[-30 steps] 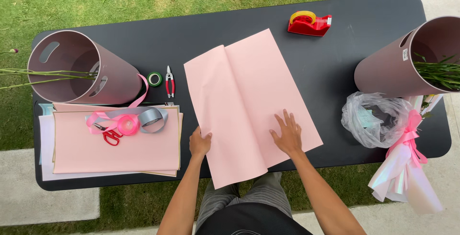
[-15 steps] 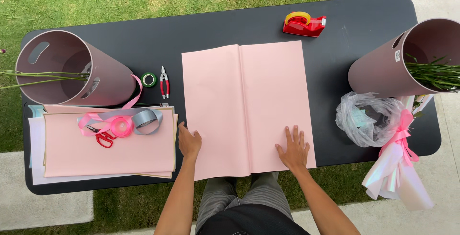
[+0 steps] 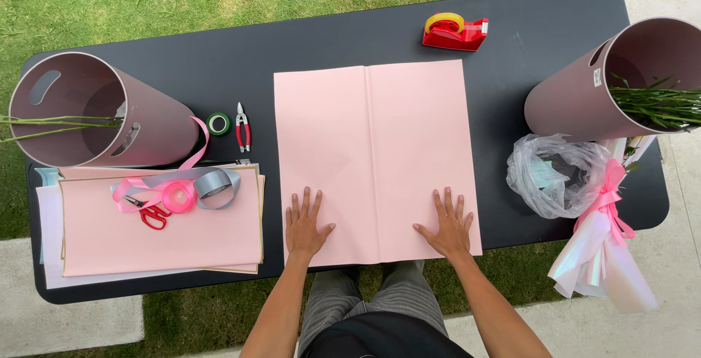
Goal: The person folds a sheet of pink paper several times on a table, uses a pair of pliers to hold the folds in place, and then picks up flowers from a bucket.
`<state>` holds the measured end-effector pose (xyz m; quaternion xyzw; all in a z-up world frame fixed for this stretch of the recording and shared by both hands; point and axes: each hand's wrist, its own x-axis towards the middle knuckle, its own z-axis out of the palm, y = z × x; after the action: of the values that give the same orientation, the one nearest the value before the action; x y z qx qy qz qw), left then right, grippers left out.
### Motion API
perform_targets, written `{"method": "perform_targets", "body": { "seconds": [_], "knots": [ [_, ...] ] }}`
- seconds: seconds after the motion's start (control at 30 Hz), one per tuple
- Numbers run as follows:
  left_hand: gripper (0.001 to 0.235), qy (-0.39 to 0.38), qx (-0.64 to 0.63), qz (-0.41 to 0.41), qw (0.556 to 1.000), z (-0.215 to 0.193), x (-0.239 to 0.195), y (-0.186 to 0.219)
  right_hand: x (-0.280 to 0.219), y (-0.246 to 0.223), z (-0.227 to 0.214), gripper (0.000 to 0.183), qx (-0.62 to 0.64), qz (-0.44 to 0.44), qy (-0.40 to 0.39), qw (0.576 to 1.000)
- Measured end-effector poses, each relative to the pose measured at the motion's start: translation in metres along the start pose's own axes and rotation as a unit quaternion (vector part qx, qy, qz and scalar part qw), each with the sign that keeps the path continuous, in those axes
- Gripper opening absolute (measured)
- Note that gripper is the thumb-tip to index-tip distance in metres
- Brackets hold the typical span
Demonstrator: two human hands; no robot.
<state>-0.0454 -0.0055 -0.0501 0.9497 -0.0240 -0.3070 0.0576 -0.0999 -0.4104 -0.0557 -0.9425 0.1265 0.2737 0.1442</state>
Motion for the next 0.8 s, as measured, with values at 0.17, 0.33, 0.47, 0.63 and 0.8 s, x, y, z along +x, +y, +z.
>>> {"method": "perform_targets", "body": {
  "seconds": [0.17, 0.33, 0.47, 0.63, 0.8],
  "knots": [
    [0.102, 0.019, 0.027, 0.013, 0.999, -0.008, 0.0, 0.008, 0.007, 0.019, -0.001, 0.117, 0.019, 0.034, 0.0, 0.999],
    [0.103, 0.001, 0.02, 0.015, 1.0, 0.001, 0.005, 0.002, 0.018, 0.034, -0.008, 0.119, 0.023, 0.039, 0.003, 0.999],
    [0.106, -0.007, 0.035, 0.008, 0.999, 0.003, -0.002, 0.0, 0.022, 0.042, -0.015, 0.119, 0.035, 0.043, 0.001, 0.998],
    [0.107, 0.004, 0.03, -0.02, 0.999, 0.008, -0.015, -0.006, 0.018, 0.041, -0.021, 0.117, 0.056, 0.046, 0.011, 0.997],
    [0.109, 0.008, 0.037, -0.032, 0.999, 0.013, -0.018, -0.005, 0.025, 0.057, -0.015, 0.109, 0.089, 0.107, 0.071, 0.988]
  ]
}}
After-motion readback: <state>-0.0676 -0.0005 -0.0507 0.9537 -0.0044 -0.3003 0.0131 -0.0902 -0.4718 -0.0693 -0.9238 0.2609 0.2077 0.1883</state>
